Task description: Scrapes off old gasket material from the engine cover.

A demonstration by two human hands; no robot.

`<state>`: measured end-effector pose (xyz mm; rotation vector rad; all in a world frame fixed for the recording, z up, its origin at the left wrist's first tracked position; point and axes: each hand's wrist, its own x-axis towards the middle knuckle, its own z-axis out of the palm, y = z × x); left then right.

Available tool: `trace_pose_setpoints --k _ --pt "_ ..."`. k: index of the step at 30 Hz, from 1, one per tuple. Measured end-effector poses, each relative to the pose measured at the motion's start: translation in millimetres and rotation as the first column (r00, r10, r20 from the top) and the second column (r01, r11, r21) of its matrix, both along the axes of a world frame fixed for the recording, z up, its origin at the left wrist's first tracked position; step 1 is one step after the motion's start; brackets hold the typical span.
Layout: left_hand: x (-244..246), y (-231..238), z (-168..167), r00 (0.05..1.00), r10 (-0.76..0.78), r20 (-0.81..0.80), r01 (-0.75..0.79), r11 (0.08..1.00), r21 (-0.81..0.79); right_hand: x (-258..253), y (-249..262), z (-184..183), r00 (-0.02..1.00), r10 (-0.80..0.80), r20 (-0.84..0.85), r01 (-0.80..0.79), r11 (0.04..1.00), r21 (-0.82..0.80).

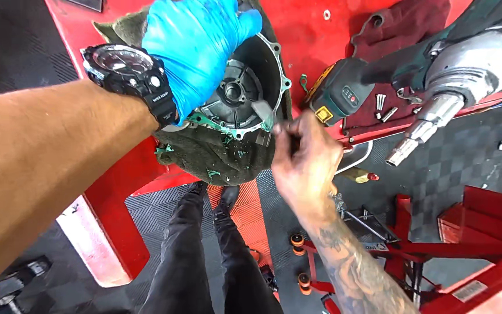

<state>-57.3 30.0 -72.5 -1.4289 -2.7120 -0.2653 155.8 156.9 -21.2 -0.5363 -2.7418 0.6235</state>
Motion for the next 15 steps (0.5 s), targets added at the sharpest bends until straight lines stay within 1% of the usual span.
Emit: trace_pose_setpoints --k 1,2,3,4,5,6,8,13,15 --pt "-12 1 -40 0.980 0.004 -0.198 0.036 0.979 0.201 4 -3 0 1.000 -0.003 0.000 0.003 1.000 0.001" --pt "-17 3 -57 0.960 0.021 -0.278 0.062 0.956 0.288 5 -4 0 1.000 -0.008 -0.001 0.008 1.000 0.014" --pt "-12 1 -41 0.979 0.006 -0.205 0.036 0.979 0.202 0 -2 -1 1.000 -0.016 -0.009 0.016 0.999 0.030" --pt "0 0 -2 1.000 0.004 -0.007 -0.004 1.000 -0.002 -5 -1 -1 0.999 -0.028 -0.018 0.029 0.999 0.045" --pt "7 3 24 0.991 0.047 0.127 -0.032 0.993 -0.115 -9 -2 -1 0.999 -0.041 -0.025 0.042 0.998 0.051" --pt "9 6 35 0.983 0.081 0.167 -0.055 0.987 -0.151 -10 -5 -1 0.998 -0.049 -0.031 0.051 0.998 0.049" --pt "11 8 39 0.981 0.100 0.165 -0.075 0.985 -0.152 -6 -9 -1 0.998 -0.055 -0.036 0.057 0.997 0.042" --pt "11 6 34 0.985 0.075 0.156 -0.058 0.992 -0.111 -7 -11 -2 0.997 -0.069 -0.039 0.070 0.997 0.022" --pt "10 6 36 0.981 0.092 0.173 -0.067 0.987 -0.145 -1 -13 -3 0.997 -0.066 -0.046 0.067 0.998 0.013"
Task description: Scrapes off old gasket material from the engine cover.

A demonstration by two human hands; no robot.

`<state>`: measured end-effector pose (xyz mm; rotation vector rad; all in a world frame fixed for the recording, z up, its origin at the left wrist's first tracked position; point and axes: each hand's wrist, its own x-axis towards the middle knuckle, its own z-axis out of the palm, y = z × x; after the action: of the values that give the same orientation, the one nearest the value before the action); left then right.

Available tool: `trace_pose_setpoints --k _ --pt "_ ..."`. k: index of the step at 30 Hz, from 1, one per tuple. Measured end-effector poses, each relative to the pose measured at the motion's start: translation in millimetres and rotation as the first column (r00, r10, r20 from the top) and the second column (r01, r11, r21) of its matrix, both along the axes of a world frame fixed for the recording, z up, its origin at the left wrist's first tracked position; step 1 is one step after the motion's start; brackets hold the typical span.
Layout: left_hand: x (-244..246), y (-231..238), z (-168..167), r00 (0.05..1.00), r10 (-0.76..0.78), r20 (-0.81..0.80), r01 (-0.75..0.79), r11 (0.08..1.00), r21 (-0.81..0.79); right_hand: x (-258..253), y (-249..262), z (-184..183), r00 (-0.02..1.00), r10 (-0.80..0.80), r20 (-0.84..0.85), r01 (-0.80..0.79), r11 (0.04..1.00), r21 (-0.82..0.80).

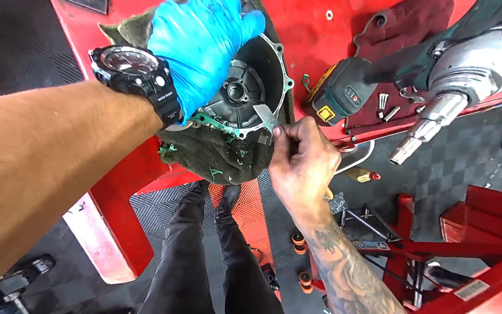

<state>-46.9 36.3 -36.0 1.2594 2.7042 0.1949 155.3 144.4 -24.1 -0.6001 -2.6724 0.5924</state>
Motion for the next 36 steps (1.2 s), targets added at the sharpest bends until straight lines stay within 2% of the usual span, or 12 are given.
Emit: trace_pose_setpoints --k 2,5,7,10,13,14,16,17,20,22,24,36 --pt "-8 -1 -12 0.999 -0.044 -0.010 0.045 0.999 0.021 -3 4 -1 1.000 0.010 -0.018 -0.010 1.000 0.007" --pt "-41 -2 -112 0.965 -0.077 -0.251 0.146 0.952 0.269 0 2 0 1.000 0.007 -0.009 -0.007 1.000 0.006" --pt "-53 -1 -132 0.959 -0.087 -0.271 0.162 0.949 0.269 7 -2 0 1.000 0.002 0.002 -0.002 1.000 0.008" --pt "-39 0 -110 0.958 -0.068 -0.278 0.156 0.938 0.310 0 2 0 1.000 -0.029 0.001 0.029 0.999 0.035" --pt "-7 -2 -9 0.998 -0.053 -0.019 0.054 0.998 0.017 6 -4 1 0.999 -0.029 0.013 0.029 0.999 0.020" --pt "-4 -4 -10 0.997 -0.065 -0.051 0.067 0.997 0.034 8 -4 1 1.000 -0.020 0.014 0.020 1.000 0.021" --pt "-18 -5 -74 0.899 -0.035 -0.437 0.205 0.915 0.347 3 2 0 1.000 -0.023 0.004 0.023 0.999 0.046" --pt "-21 -2 -91 0.863 0.015 -0.505 0.243 0.864 0.440 1 2 0 0.999 -0.032 0.000 0.032 0.998 0.055" --pt "-7 -4 -19 0.997 -0.061 -0.055 0.064 0.997 0.053 7 -6 0 0.999 -0.036 0.004 0.036 0.999 0.035" --pt "-26 -1 -78 0.977 -0.037 -0.210 0.089 0.965 0.245 4 -6 -1 0.999 -0.041 -0.010 0.042 0.998 0.036" --pt "-45 0 -122 0.966 -0.068 -0.249 0.138 0.951 0.277 -1 -6 -3 0.999 -0.049 -0.024 0.050 0.997 0.054" --pt "-51 0 -128 0.980 -0.062 -0.188 0.106 0.966 0.236 1 0 -5 0.999 -0.012 -0.033 0.014 0.998 0.061"
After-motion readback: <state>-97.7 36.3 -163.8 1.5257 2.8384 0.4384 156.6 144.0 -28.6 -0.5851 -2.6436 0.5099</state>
